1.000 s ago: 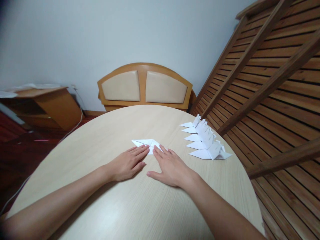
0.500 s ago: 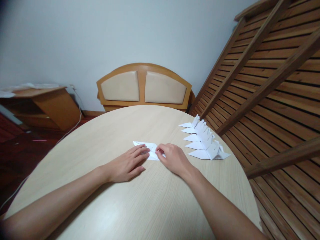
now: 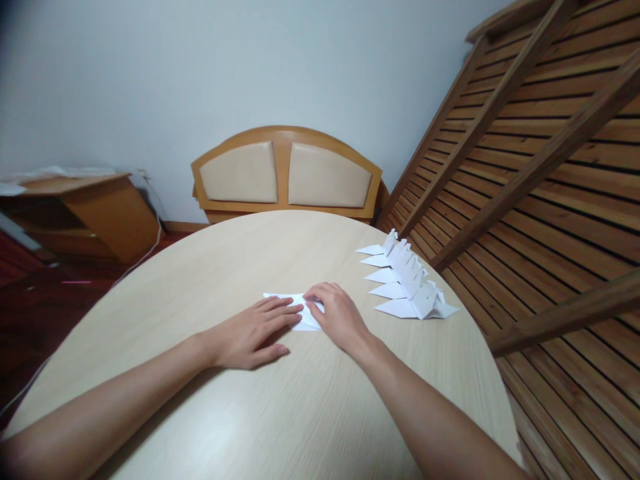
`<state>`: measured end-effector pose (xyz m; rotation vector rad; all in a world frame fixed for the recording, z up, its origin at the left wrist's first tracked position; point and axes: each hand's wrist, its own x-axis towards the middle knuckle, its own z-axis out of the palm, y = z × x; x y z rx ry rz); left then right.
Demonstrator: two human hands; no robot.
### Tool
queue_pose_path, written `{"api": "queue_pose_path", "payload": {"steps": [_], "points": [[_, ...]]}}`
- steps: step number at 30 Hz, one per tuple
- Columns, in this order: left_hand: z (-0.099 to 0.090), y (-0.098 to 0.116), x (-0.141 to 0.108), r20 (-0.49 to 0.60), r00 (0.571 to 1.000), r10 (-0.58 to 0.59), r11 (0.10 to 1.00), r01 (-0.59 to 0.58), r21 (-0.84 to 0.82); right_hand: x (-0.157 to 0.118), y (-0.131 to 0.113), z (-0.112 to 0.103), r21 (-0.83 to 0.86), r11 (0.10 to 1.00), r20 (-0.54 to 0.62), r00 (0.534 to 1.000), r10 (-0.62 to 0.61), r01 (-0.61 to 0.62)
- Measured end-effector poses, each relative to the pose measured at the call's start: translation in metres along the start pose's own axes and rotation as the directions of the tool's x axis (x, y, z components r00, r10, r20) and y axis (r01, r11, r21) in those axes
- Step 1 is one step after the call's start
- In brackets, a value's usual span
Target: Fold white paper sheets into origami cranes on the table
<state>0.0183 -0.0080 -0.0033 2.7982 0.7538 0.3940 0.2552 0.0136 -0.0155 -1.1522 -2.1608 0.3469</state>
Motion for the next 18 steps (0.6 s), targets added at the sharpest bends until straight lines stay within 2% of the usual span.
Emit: {"api": "queue_pose_path", "payload": {"steps": [5,13,18], "points": [[0.0000,0.0020,0.0003,0.020,0.999,0.030,0.999,-0.030,0.012,0.0022,-0.0019,0.0003,0.050,0.997,-0.013,0.999,0.052,-0.052],[-0.0041,0.0069,0.0037,0.031,0.999,0.024,0.998,-0.025,0.051,0.0020,-0.0031,-0.0002,0.129,0.992,0.030,1.000,-0.002,-0.002],[-0.0021,0.0050,0.0021,-0.007,1.000,0.007,0.998,-0.007,0.061,0.0006,-0.0041,-0.0044,0.160,0.987,0.080,0.997,-0.005,-0.008]]}}
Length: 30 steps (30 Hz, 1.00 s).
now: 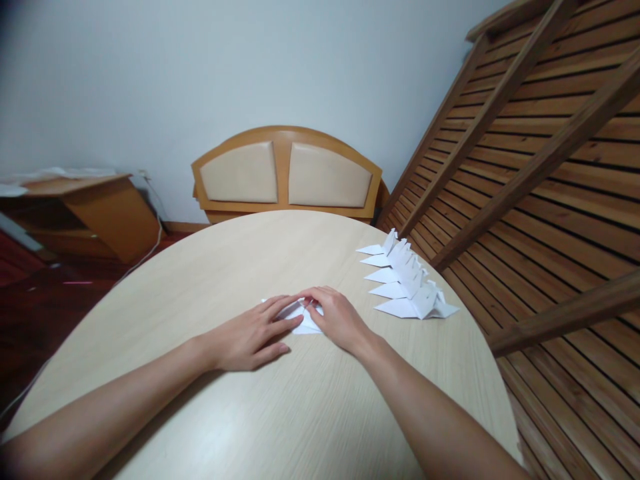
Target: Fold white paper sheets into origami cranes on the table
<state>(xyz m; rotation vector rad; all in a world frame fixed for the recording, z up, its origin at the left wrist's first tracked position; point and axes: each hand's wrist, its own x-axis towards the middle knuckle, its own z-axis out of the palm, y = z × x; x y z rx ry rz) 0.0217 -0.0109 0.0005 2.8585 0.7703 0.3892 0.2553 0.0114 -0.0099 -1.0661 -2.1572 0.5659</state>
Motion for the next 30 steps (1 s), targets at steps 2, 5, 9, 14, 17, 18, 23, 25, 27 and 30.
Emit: {"api": "queue_pose_path", "payload": {"steps": [2,5,9,14,17,18,23,25,27,30], "points": [[0.002,-0.002,-0.002,0.006,1.000,-0.015,1.000,0.015,0.022,-0.001,0.000,-0.002,0.015,1.000,0.024,1.000,-0.005,0.004],[0.005,-0.004,-0.003,0.030,0.999,-0.027,0.999,0.026,0.045,-0.002,0.000,-0.005,-0.008,0.999,0.051,0.998,-0.036,0.036],[0.003,-0.002,-0.001,0.022,0.999,-0.043,0.997,0.041,0.059,-0.005,-0.001,-0.011,-0.100,0.992,0.103,0.992,-0.068,0.078],[0.004,-0.002,-0.001,0.006,0.993,-0.120,0.989,0.119,0.084,-0.008,-0.005,-0.009,-0.160,0.982,0.131,0.988,-0.082,0.103],[0.008,-0.005,-0.003,0.005,0.984,-0.178,0.980,0.177,0.089,-0.009,-0.006,-0.005,-0.193,0.974,0.173,0.981,-0.086,0.119],[0.009,-0.005,-0.003,0.005,0.981,-0.193,0.977,0.192,0.088,-0.009,-0.005,-0.005,-0.208,0.970,0.188,0.978,-0.088,0.127],[0.013,-0.006,-0.002,0.017,0.963,-0.269,0.959,0.267,0.096,-0.009,-0.010,-0.004,-0.270,0.946,0.268,0.958,-0.107,0.181],[0.014,-0.004,-0.001,0.010,0.960,-0.280,0.954,0.277,0.113,-0.011,-0.016,-0.004,-0.316,0.930,0.305,0.948,-0.089,0.189],[0.016,-0.003,0.000,-0.014,0.952,-0.304,0.943,0.303,0.137,-0.013,-0.022,-0.004,-0.363,0.913,0.329,0.942,-0.060,0.186],[0.017,-0.002,0.001,-0.062,0.933,-0.355,0.917,0.361,0.172,-0.016,-0.030,-0.003,-0.390,0.905,0.344,0.938,-0.027,0.170]]}}
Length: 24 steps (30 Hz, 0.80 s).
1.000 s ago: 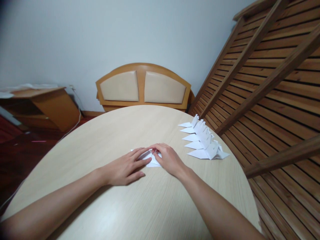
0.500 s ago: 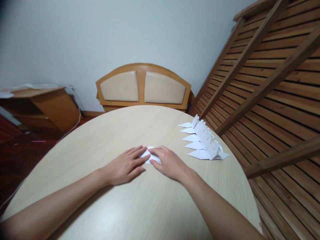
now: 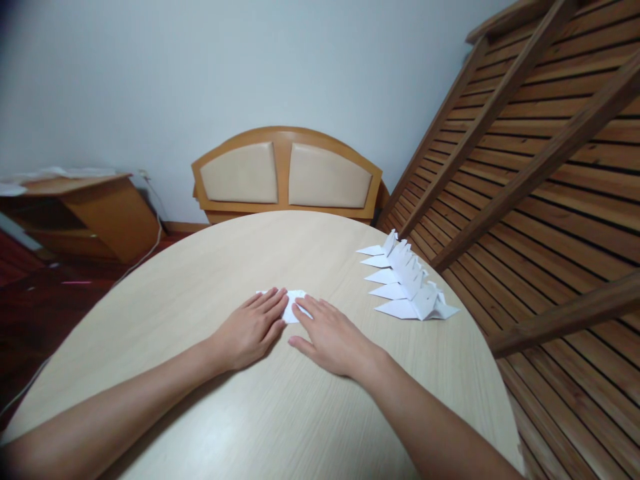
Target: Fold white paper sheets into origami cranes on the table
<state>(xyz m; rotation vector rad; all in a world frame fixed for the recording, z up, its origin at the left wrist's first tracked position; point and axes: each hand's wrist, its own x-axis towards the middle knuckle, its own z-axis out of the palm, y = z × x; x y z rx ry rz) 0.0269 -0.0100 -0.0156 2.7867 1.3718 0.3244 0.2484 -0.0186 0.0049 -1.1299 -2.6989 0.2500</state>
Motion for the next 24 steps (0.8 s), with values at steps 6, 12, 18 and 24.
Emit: {"api": "queue_pose_path", "payload": {"steps": [6,12,18,24], "points": [[0.001,-0.003,0.006,0.039,0.995,0.091,0.992,-0.087,-0.088,0.003,-0.007,0.004,0.038,0.999,0.015,1.000,0.020,-0.021],[0.006,-0.006,0.007,0.102,0.993,0.065,0.991,-0.052,-0.123,0.000,-0.004,0.001,0.073,0.996,0.095,0.995,0.042,-0.049],[0.005,-0.007,0.004,0.102,0.992,0.074,0.991,-0.062,-0.117,-0.005,0.001,-0.013,0.043,0.995,0.016,0.996,0.089,-0.089],[0.005,-0.006,0.005,0.101,0.993,0.068,0.992,-0.057,-0.113,0.000,0.006,0.001,0.045,0.996,-0.020,0.996,0.082,-0.081]]}}
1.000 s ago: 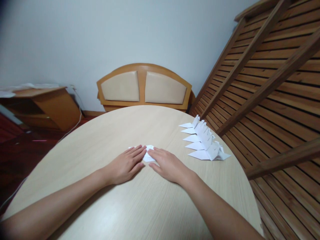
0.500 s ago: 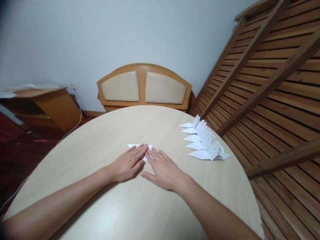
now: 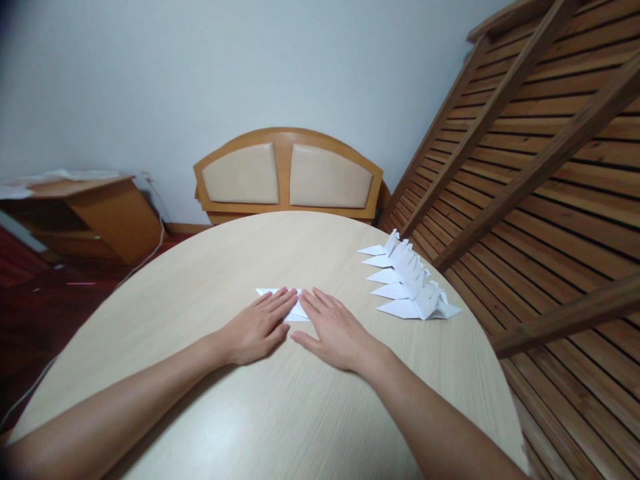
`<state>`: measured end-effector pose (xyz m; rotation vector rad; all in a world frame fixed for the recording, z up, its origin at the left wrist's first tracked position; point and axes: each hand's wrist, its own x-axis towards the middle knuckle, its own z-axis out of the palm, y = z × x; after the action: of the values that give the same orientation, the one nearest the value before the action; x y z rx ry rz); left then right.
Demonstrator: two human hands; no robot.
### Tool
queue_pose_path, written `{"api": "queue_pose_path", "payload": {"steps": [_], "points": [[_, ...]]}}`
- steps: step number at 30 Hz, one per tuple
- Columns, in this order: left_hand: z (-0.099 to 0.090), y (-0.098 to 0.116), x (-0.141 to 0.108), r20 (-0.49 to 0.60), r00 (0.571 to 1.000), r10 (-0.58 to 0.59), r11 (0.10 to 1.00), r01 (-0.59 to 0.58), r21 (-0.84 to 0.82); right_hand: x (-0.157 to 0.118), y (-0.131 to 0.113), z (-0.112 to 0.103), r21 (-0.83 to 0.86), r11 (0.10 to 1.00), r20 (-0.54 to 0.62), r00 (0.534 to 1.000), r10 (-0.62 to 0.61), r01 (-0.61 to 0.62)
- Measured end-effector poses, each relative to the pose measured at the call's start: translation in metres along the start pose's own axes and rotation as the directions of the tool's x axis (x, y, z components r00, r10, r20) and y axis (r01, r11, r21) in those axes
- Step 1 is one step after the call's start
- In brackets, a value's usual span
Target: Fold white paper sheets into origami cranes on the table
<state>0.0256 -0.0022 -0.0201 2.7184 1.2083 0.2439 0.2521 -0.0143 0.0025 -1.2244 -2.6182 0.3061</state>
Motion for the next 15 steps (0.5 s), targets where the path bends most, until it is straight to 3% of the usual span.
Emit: {"api": "queue_pose_path", "payload": {"steps": [4,15], "points": [[-0.0013,0.0012,0.0010,-0.007,0.999,-0.034,0.999,0.034,0.017,0.0008,0.0016,0.0060,0.017,0.999,0.105,0.994,0.035,-0.037],[-0.0012,0.0059,-0.0022,-0.073,0.988,-0.139,0.986,0.145,0.086,-0.0011,0.0059,0.0006,0.021,1.000,0.050,0.999,0.011,-0.012]]}}
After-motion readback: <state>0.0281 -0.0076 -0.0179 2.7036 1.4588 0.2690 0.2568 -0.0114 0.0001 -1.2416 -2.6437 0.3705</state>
